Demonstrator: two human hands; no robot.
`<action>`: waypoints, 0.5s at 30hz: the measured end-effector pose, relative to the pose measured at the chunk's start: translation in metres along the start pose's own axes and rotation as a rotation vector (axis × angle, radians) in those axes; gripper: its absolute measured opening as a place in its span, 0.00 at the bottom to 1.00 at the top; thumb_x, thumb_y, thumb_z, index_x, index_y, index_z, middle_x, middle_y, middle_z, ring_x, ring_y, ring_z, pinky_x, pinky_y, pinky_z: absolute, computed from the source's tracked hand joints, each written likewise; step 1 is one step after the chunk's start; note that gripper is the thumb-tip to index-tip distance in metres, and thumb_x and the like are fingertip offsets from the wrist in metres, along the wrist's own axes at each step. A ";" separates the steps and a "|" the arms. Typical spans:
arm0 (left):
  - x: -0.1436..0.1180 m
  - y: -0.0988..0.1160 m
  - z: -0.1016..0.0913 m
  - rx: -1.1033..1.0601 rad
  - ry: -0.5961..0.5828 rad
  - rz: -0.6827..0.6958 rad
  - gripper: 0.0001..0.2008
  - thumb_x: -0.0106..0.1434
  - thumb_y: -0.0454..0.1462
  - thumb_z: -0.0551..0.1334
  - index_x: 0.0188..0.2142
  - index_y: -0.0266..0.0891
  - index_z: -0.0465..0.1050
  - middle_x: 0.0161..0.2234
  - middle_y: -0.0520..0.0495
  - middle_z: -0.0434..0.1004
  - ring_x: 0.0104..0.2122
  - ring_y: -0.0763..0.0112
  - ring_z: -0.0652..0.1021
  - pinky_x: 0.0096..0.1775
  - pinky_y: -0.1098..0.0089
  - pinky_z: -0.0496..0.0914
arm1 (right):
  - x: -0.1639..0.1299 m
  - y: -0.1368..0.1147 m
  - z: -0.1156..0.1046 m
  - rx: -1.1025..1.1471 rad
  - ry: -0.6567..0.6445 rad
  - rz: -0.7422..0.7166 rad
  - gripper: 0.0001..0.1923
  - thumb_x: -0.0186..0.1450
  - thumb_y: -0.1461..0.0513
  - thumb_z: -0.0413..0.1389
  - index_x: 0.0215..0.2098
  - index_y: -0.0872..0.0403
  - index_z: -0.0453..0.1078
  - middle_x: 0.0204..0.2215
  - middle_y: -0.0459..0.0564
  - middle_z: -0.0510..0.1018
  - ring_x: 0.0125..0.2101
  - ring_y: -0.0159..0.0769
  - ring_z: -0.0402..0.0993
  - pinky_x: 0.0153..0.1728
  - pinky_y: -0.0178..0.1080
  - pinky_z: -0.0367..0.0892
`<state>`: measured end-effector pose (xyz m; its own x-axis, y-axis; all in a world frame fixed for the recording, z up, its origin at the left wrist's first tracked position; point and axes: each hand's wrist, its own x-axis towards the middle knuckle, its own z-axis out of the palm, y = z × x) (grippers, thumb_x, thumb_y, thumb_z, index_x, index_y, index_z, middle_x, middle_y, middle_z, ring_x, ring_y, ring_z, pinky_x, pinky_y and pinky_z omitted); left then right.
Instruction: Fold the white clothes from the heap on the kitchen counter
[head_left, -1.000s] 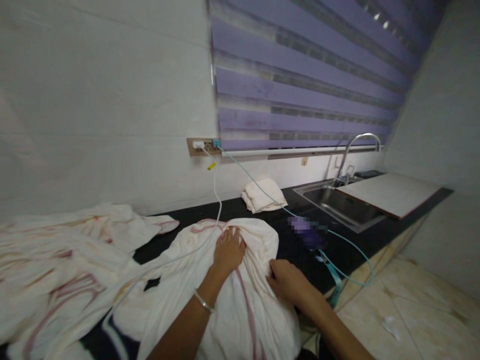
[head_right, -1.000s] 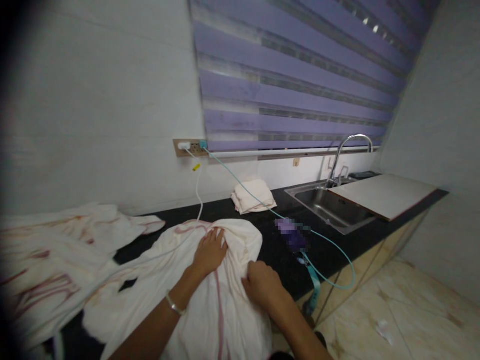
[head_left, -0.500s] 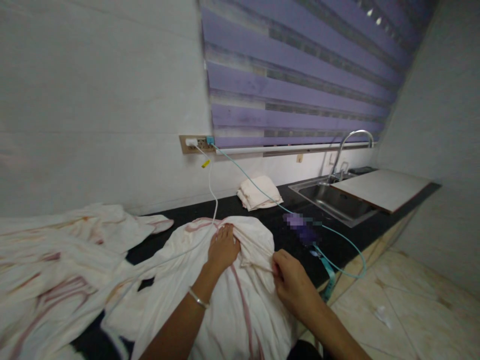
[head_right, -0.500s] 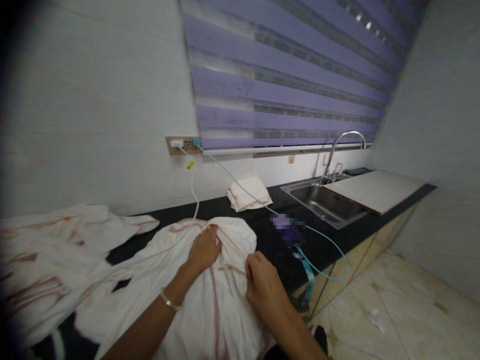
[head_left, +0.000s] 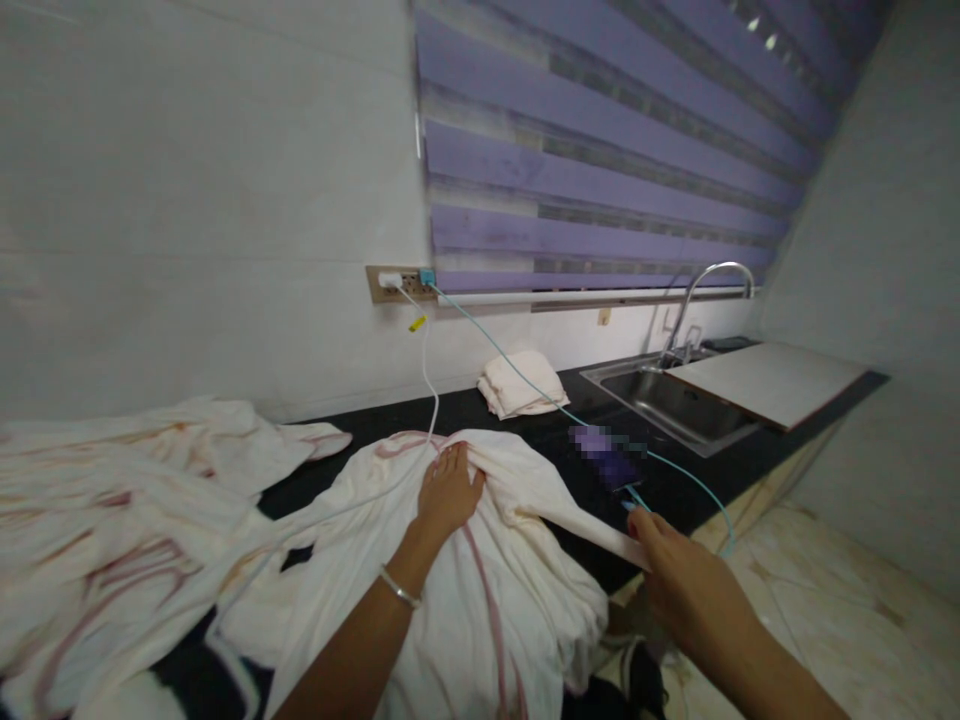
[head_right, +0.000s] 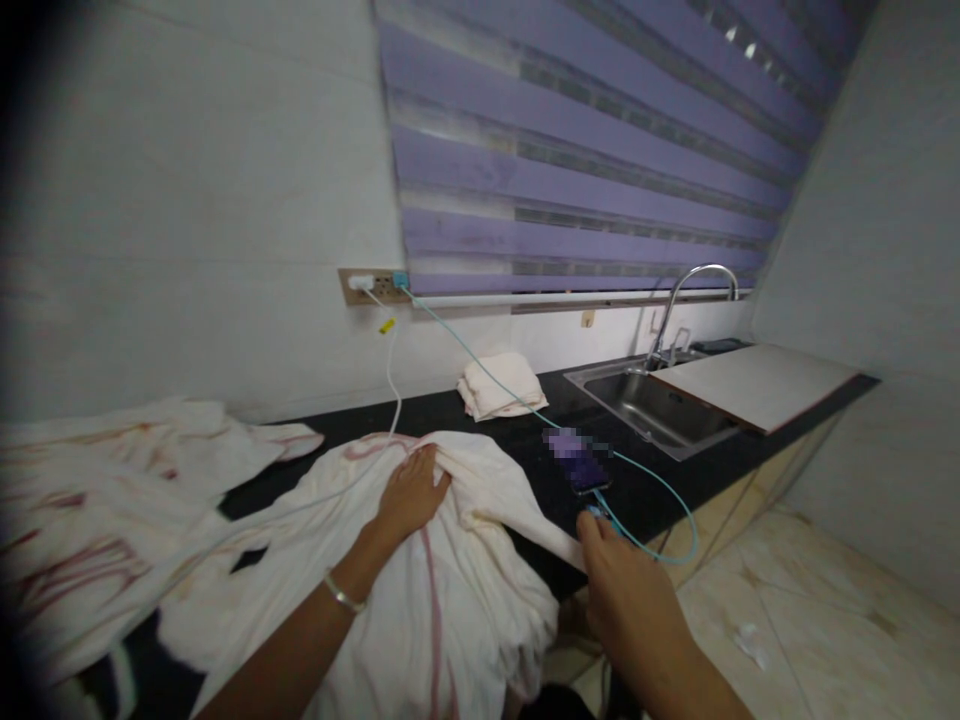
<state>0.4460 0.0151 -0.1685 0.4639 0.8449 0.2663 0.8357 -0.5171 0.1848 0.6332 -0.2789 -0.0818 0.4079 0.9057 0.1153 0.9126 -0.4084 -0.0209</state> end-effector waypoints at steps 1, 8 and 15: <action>0.000 0.000 -0.001 0.001 0.001 0.001 0.34 0.73 0.46 0.48 0.71 0.25 0.53 0.71 0.31 0.55 0.71 0.51 0.58 0.68 0.50 0.56 | -0.005 0.006 0.001 -0.011 0.038 -0.010 0.25 0.57 0.76 0.51 0.50 0.52 0.67 0.46 0.52 0.76 0.36 0.39 0.77 0.29 0.36 0.55; -0.001 0.004 -0.007 0.002 -0.012 -0.014 0.33 0.73 0.44 0.47 0.71 0.25 0.52 0.71 0.31 0.54 0.71 0.53 0.58 0.68 0.52 0.55 | -0.041 0.044 0.012 0.049 0.345 -0.193 0.20 0.58 0.75 0.49 0.40 0.49 0.73 0.40 0.54 0.77 0.40 0.43 0.73 0.42 0.42 0.64; -0.001 0.003 -0.009 -0.005 -0.029 -0.012 0.32 0.72 0.40 0.48 0.71 0.24 0.52 0.71 0.32 0.54 0.71 0.53 0.58 0.69 0.52 0.55 | -0.074 0.037 0.035 0.608 -0.166 -0.169 0.16 0.59 0.64 0.56 0.45 0.46 0.75 0.40 0.53 0.82 0.40 0.45 0.78 0.43 0.41 0.70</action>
<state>0.4455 0.0111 -0.1595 0.4626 0.8543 0.2370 0.8395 -0.5080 0.1929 0.6377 -0.3568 -0.1257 0.2118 0.9772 0.0123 0.7981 -0.1656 -0.5794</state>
